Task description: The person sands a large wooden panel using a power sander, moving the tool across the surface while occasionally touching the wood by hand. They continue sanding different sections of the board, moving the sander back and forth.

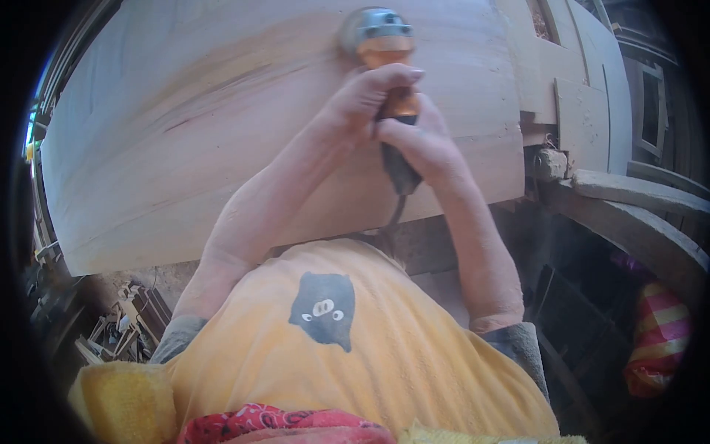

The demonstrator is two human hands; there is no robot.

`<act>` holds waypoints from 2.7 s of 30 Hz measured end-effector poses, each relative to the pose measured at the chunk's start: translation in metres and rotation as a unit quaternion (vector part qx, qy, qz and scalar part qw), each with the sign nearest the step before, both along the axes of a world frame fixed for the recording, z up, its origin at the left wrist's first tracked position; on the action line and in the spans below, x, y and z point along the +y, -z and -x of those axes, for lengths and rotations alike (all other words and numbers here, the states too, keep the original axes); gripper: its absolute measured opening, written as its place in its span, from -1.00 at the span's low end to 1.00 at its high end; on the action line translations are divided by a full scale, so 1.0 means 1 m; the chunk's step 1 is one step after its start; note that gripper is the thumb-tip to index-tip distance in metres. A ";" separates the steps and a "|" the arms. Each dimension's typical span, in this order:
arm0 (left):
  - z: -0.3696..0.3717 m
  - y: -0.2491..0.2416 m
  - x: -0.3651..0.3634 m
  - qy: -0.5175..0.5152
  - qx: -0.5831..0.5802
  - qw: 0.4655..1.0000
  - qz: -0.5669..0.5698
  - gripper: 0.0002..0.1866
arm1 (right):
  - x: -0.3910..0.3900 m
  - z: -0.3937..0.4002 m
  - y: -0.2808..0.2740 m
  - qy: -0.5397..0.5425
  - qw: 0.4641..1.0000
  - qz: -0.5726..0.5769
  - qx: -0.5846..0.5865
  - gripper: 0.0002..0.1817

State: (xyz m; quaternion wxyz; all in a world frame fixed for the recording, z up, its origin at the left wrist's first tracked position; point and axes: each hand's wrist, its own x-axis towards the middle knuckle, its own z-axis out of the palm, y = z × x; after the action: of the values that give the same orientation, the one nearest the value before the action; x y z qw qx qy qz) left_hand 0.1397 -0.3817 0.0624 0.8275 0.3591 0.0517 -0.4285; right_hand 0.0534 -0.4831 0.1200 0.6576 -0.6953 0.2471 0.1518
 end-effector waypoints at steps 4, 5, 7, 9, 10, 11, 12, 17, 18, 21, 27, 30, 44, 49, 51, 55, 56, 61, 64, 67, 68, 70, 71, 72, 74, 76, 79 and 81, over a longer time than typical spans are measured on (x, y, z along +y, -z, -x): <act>-0.004 -0.001 0.013 -0.029 -0.024 0.999 -0.016 -0.71 | 0.005 -0.011 -0.001 -0.034 0.999 0.010 0.003 -0.50; -0.005 0.004 0.025 -0.042 -0.031 0.999 -0.012 -0.71 | 0.012 -0.016 0.012 -0.069 0.997 0.001 -0.033 -0.49; -0.008 -0.001 0.062 -0.077 -0.014 0.996 -0.037 -0.73 | 0.038 -0.024 0.031 -0.100 0.991 0.002 -0.089 -0.51; -0.008 -0.004 0.070 -0.100 -0.016 0.994 -0.051 -0.75 | 0.054 -0.028 0.030 -0.095 0.991 0.012 -0.088 -0.53; -0.008 -0.004 0.070 -0.108 -0.025 0.992 -0.053 -0.76 | 0.058 -0.029 0.029 -0.093 0.992 0.017 -0.088 -0.54; -0.007 -0.004 0.072 -0.115 -0.034 0.991 -0.057 -0.77 | 0.052 -0.027 0.023 -0.098 0.994 0.000 -0.054 -0.56; -0.006 0.000 0.065 -0.084 -0.021 0.996 -0.027 -0.77 | 0.042 -0.022 0.020 -0.095 0.994 -0.003 -0.050 -0.56; 0.001 0.000 -0.029 0.031 -0.005 0.999 0.024 -0.71 | -0.032 0.009 0.015 -0.007 1.000 0.024 -0.017 -0.54; 0.003 -0.011 -0.040 0.034 -0.005 0.999 -0.001 -0.68 | -0.045 0.012 0.010 -0.007 0.999 0.050 0.006 -0.54; -0.001 -0.009 -0.044 0.018 -0.008 1.000 0.007 -0.69 | -0.044 0.009 0.015 0.012 0.997 0.070 -0.016 -0.54; -0.016 -0.011 0.062 -0.044 -0.007 0.999 -0.016 -0.65 | 0.046 -0.029 0.009 -0.060 0.997 0.038 0.031 -0.57; -0.027 -0.004 0.131 -0.127 -0.019 0.992 0.000 -0.70 | 0.111 -0.056 0.008 -0.136 0.990 0.012 0.025 -0.53; -0.055 -0.010 0.482 -0.383 0.012 0.915 -0.127 -0.72 | 0.436 -0.160 0.028 -0.437 0.897 0.030 -0.061 -0.55; -0.050 0.010 0.479 -0.361 -0.023 0.923 -0.131 -0.76 | 0.434 -0.147 0.034 -0.425 0.897 -0.034 -0.114 -0.56; -0.048 0.015 0.448 -0.313 -0.018 0.947 -0.073 -0.79 | 0.404 -0.132 0.030 -0.374 0.922 -0.024 -0.100 -0.59; -0.045 0.006 0.346 -0.246 0.001 0.968 -0.049 -0.77 | 0.307 -0.110 0.050 -0.317 0.940 -0.066 -0.108 -0.64; -0.041 0.009 0.319 -0.230 0.014 0.972 -0.041 -0.75 | 0.283 -0.096 0.033 -0.287 0.946 -0.101 -0.109 -0.70; -0.018 -0.017 0.187 -0.110 -0.016 0.992 -0.053 -0.74 | 0.159 -0.043 0.017 -0.137 0.988 -0.009 -0.066 -0.58; -0.014 -0.010 0.107 -0.015 -0.055 0.998 0.004 -0.72 | 0.092 -0.021 0.010 -0.083 0.995 0.010 -0.054 -0.58; -0.008 -0.007 0.031 0.002 -0.036 0.999 0.002 -0.80 | 0.020 -0.006 0.012 -0.049 0.998 0.034 -0.018 -0.59; -0.008 -0.005 0.013 0.026 -0.061 0.998 0.010 -0.73 | 0.002 -0.003 0.016 -0.036 0.998 0.038 -0.017 -0.60; -0.006 -0.009 -0.008 0.016 -0.037 0.999 -0.011 -0.72 | -0.015 0.000 0.012 -0.023 0.999 0.033 -0.014 -0.61; -0.004 -0.012 -0.012 0.008 -0.035 0.999 -0.016 -0.71 | -0.019 0.000 0.010 -0.012 0.999 0.034 -0.012 -0.61; -0.002 -0.014 -0.015 0.000 -0.034 0.999 -0.019 -0.71 | -0.019 -0.001 0.014 -0.030 0.999 0.031 -0.018 -0.60; -0.002 -0.010 0.007 -0.005 -0.038 0.999 -0.024 -0.71 | -0.014 -0.006 0.023 -0.065 0.997 0.026 -0.033 -0.60; -0.003 -0.004 0.039 -0.042 -0.051 0.998 -0.015 -0.72 | 0.019 -0.016 0.017 -0.111 0.993 0.003 -0.050 -0.62; -0.006 0.004 0.095 -0.103 -0.026 0.994 -0.038 -0.76 | 0.062 -0.033 0.029 -0.178 0.974 -0.077 -0.113 -0.67; -0.003 -0.004 0.107 -0.140 -0.003 0.988 -0.062 -0.78 | 0.082 -0.038 0.022 -0.178 0.977 -0.056 -0.100 -0.65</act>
State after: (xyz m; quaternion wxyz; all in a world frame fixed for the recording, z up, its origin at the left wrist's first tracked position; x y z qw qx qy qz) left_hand 0.1430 -0.2745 0.0662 0.8554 0.4005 0.1252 -0.3036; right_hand 0.0917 -0.4012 0.0984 0.6796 -0.7016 0.0428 0.2096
